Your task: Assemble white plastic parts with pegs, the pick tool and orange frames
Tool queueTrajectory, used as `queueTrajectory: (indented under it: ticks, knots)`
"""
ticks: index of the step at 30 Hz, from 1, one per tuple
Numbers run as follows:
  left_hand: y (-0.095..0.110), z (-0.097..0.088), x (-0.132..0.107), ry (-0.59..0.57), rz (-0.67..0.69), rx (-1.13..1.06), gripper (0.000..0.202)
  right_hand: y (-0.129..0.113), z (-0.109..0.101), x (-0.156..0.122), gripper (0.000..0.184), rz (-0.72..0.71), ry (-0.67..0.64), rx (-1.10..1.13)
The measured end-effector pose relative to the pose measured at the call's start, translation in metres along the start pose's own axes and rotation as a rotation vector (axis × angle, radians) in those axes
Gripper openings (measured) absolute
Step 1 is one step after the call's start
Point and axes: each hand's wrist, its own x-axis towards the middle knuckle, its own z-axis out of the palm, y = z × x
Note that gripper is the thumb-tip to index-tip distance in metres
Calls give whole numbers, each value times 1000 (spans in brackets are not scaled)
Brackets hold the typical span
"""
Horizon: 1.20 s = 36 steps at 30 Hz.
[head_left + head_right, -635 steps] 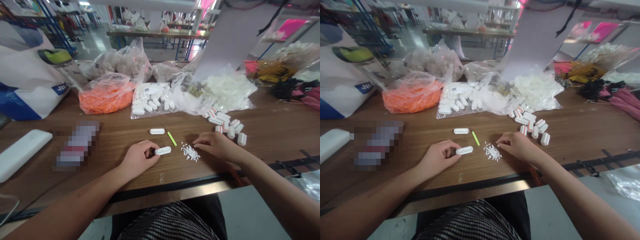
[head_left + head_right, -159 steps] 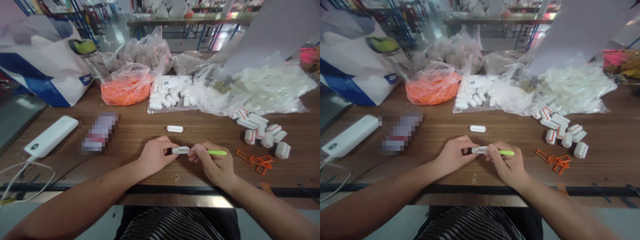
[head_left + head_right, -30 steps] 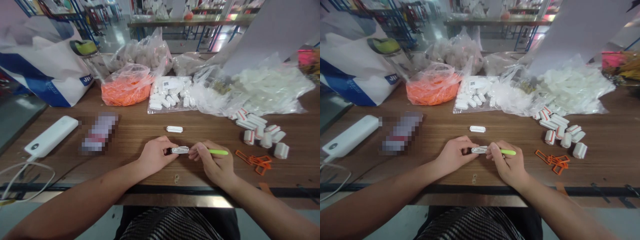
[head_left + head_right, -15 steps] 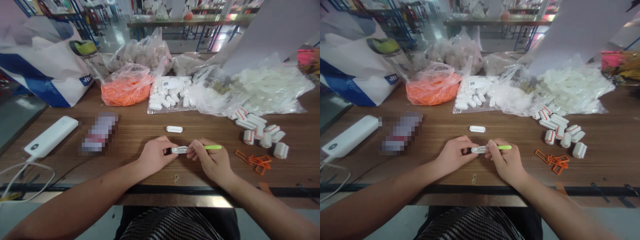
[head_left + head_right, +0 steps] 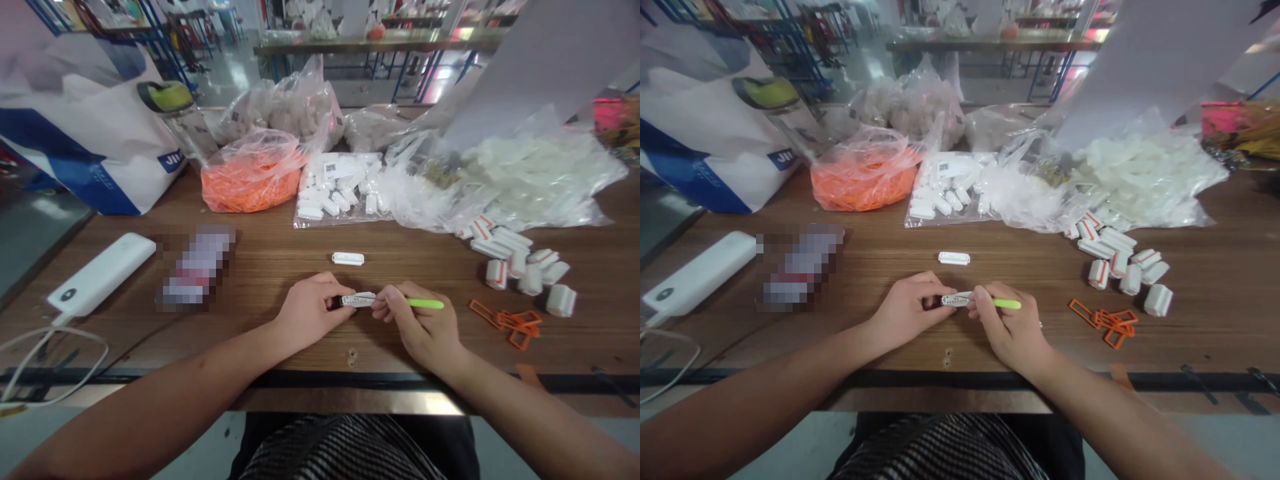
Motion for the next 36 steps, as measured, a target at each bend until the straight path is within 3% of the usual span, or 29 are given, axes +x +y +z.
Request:
queueTrajectory:
  ticks: [5,11,21,29,36]
  knots:
    - [0,0,0,0,-1,4,20,-2,-1,3,28,21,-25,7]
    - [0,-1,0,-7,4,13,20,1,-4,1,28,56,57,91]
    - [-1,0,1,-4,7,5,20,3,-3,2,27,73,0,82]
    - [1,-1,0,-10,-15,15,21,-5,-8,6,28,-139,-103,-129]
    - [-1,0,0,-2,1,20,19,0,-7,6,31,115,5,144]
